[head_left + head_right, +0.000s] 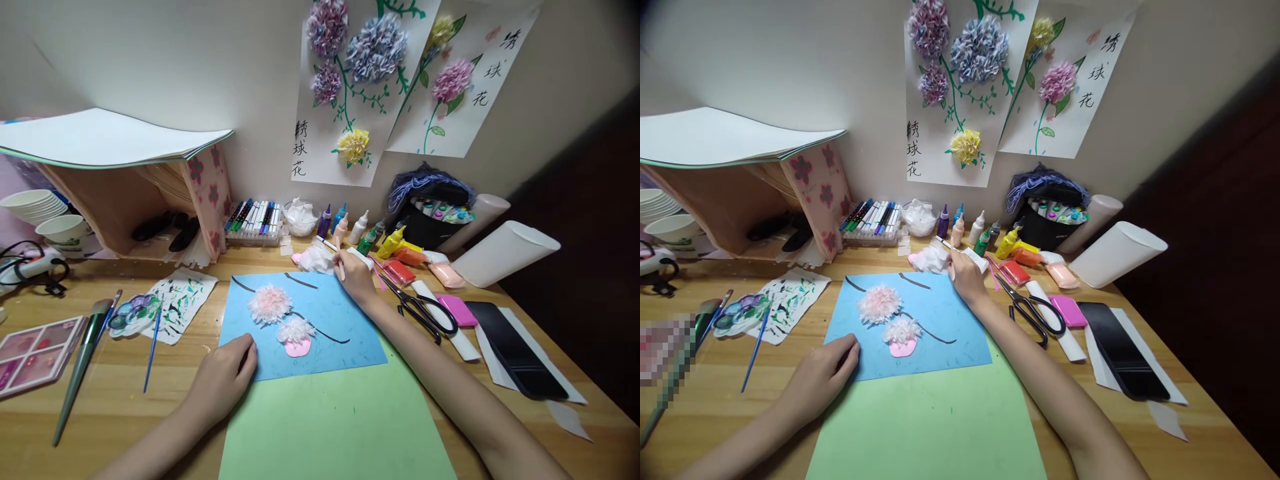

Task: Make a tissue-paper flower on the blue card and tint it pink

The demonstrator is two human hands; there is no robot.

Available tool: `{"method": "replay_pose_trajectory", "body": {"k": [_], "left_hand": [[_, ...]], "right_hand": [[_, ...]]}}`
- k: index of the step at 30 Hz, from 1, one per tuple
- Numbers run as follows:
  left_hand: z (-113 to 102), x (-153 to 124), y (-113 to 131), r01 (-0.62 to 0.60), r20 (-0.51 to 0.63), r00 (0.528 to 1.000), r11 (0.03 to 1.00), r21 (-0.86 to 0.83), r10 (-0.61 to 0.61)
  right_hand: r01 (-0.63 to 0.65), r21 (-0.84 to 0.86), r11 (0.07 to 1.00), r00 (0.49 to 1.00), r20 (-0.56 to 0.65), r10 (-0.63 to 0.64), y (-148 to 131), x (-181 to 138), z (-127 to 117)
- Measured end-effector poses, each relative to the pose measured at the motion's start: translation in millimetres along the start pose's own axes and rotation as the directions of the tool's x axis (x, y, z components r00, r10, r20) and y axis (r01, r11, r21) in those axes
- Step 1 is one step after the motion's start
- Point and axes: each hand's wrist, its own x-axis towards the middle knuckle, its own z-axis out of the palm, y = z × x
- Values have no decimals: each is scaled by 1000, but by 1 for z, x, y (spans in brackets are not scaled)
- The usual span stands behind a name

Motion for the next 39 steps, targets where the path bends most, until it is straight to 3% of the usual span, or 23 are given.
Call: {"method": "replay_pose_trajectory", "body": {"k": [5, 8, 10, 13, 16, 22, 32, 39], "left_hand": [[0, 1, 0, -13, -14, 1000, 1000, -2, 13], [0, 2, -1, -20, -15, 1000, 1000, -9, 20], [0, 1, -1, -23, -15, 1000, 1000, -6, 23], [0, 1, -2, -32, -20, 999, 999, 3, 33], [0, 1, -2, -40, -27, 999, 999, 8, 40], [-1, 2, -1, -40, -45, 998, 999, 7, 40], [0, 1, -1, -36, -25, 999, 999, 30, 37], [-3, 1, -4, -74, -79, 994, 997, -5, 73]], "right_hand": [[-64, 128, 990, 965, -245, 94, -6, -4, -27], [17, 144, 989, 957, -290, 25, -9, -12, -40], [136, 105, 985, 970, -216, -111, -8, -22, -45], [299, 108, 948, 954, -7, -300, -1, -39, -50], [331, 171, 928, 929, 112, -352, 7, -56, -55], [236, 171, 957, 966, 64, -249, 11, -62, -57], [93, 55, 994, 978, 181, -101, 6, -46, -34], [87, 194, 977, 996, -51, -79, -12, -51, -58]]}}
